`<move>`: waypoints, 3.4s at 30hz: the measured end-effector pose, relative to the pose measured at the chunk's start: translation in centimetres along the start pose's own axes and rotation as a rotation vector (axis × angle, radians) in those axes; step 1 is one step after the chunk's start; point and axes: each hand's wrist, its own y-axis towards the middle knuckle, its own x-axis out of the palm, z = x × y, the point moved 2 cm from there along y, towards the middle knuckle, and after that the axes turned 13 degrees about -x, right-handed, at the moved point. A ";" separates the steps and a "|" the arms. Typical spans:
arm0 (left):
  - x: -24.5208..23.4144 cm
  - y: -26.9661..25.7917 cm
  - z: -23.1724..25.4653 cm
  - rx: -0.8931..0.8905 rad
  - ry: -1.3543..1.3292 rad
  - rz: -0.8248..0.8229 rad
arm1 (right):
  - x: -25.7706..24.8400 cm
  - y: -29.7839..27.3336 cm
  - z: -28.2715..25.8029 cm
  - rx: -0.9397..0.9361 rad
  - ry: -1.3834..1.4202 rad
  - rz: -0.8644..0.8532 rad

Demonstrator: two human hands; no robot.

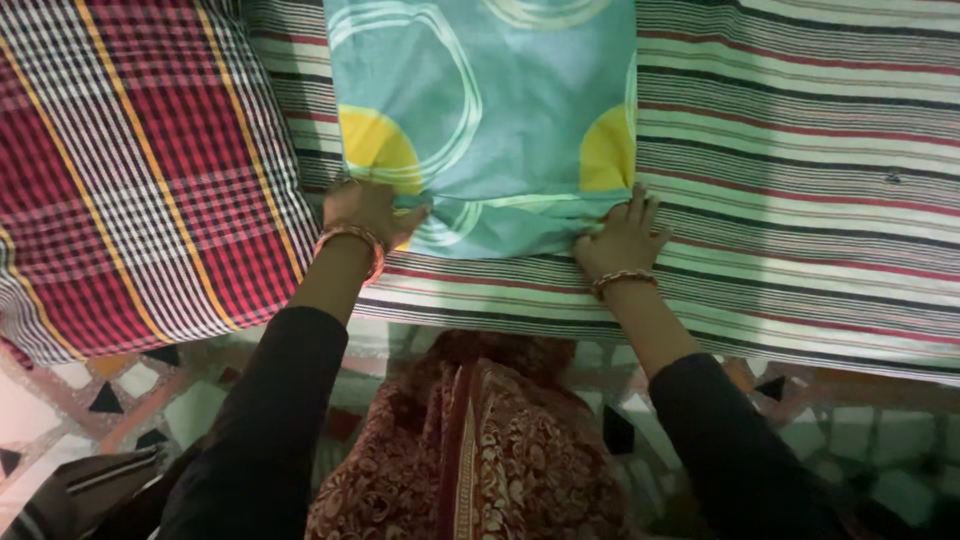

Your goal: The person inserts a pillow into a patterned pillowcase on a bed. They align the corners, push the pillow inside, and smooth the case to fit the pillow.

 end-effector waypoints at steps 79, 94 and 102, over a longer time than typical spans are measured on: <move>3.4 -15.0 0.6 0.282 -1.754 0.306 | -1.0 -16.1 -3.6 -0.201 2.016 0.315; 5.7 -3.3 -6.4 -0.107 -1.308 0.320 | -1.7 -18.5 -12.0 -0.551 0.738 1.019; 1.6 -8.5 2.6 0.432 -1.684 0.260 | -3.0 -24.4 -16.9 -0.706 0.048 1.312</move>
